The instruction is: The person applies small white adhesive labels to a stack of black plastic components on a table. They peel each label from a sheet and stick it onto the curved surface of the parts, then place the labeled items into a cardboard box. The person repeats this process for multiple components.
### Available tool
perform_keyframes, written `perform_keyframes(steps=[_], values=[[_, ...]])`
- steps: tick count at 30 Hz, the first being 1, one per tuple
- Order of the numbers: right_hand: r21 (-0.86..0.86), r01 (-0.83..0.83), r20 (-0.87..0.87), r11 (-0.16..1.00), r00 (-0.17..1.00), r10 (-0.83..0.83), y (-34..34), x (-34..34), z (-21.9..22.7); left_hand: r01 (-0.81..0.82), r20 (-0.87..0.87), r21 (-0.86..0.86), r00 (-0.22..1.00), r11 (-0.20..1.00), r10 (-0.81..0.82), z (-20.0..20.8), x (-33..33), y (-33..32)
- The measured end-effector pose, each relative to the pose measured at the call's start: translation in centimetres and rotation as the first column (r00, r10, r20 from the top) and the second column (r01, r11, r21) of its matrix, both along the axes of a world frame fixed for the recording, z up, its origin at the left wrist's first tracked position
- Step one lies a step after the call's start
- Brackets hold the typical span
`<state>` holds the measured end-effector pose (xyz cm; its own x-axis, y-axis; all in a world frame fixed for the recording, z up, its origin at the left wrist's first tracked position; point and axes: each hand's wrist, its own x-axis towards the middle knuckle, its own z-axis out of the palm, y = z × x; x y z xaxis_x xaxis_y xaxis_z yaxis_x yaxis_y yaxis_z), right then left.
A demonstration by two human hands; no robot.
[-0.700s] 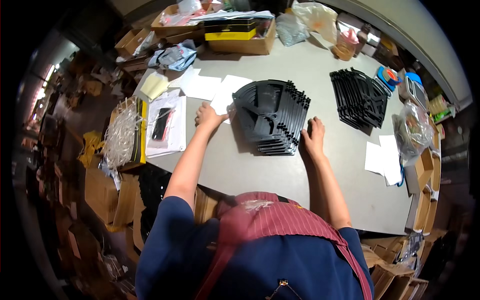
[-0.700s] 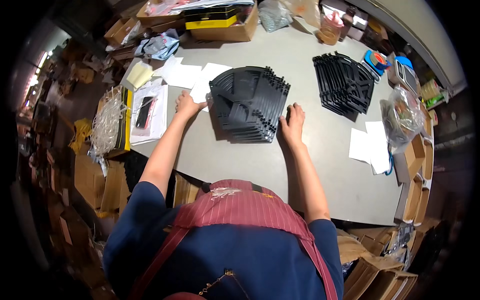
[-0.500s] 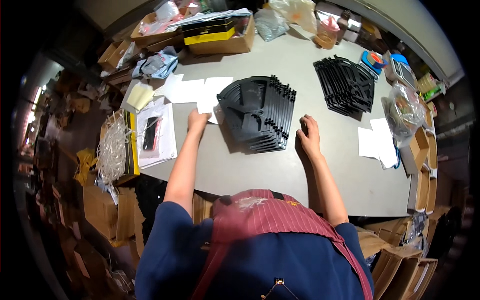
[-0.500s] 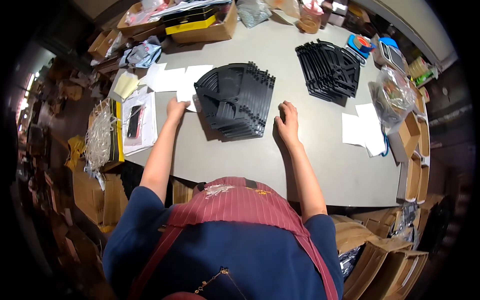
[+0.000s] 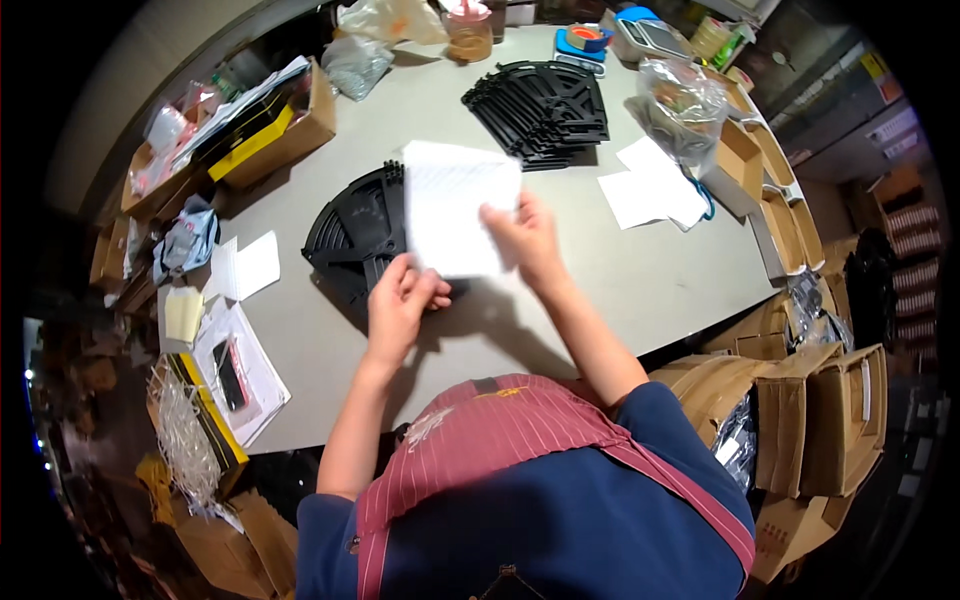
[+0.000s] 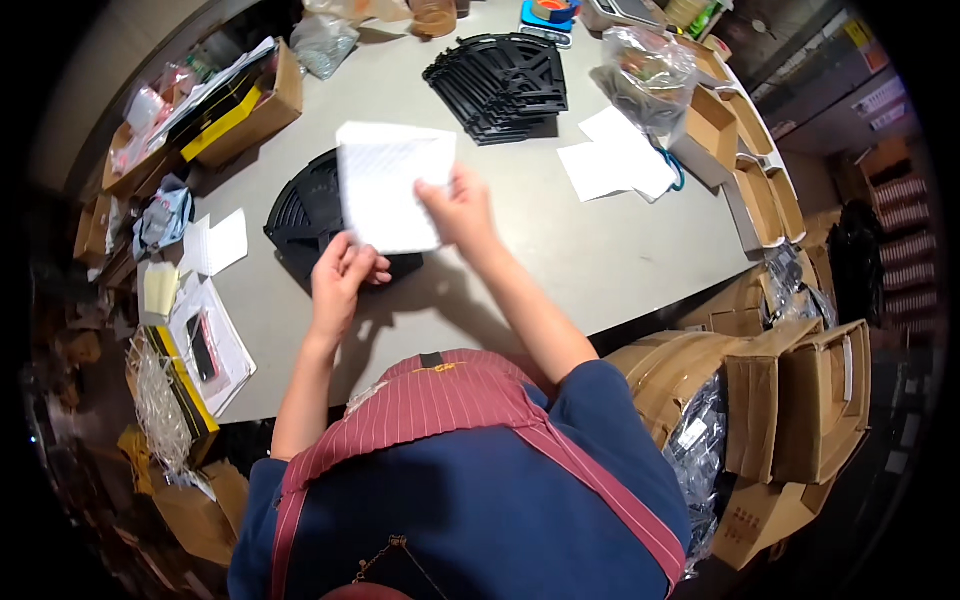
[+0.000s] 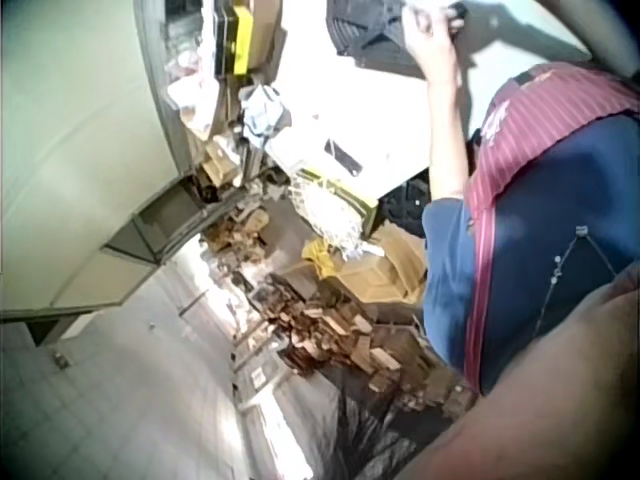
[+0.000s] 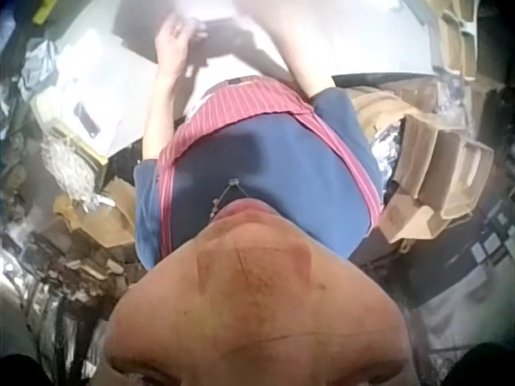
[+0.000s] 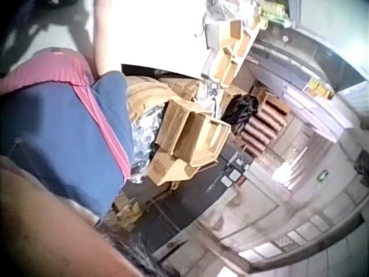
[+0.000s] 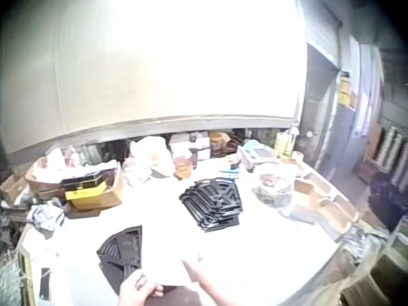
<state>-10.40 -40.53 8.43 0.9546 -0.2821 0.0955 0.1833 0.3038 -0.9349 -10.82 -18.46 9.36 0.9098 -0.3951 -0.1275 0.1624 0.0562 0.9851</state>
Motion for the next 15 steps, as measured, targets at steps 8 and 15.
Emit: perform_keyframes(steps=[8,15], values=[[-0.517,0.682,-0.047,0.518,0.582,-0.812,-32.5,-2.8,-16.4,-0.529,0.266,0.146,0.835,0.836,0.482,-5.5,11.2,15.2],[-0.608,0.420,-0.383,0.674,0.588,-0.712,-41.4,-8.6,-16.8,-0.749,0.711,0.660,0.597,-0.058,0.372,-9.2,18.6,26.6]])
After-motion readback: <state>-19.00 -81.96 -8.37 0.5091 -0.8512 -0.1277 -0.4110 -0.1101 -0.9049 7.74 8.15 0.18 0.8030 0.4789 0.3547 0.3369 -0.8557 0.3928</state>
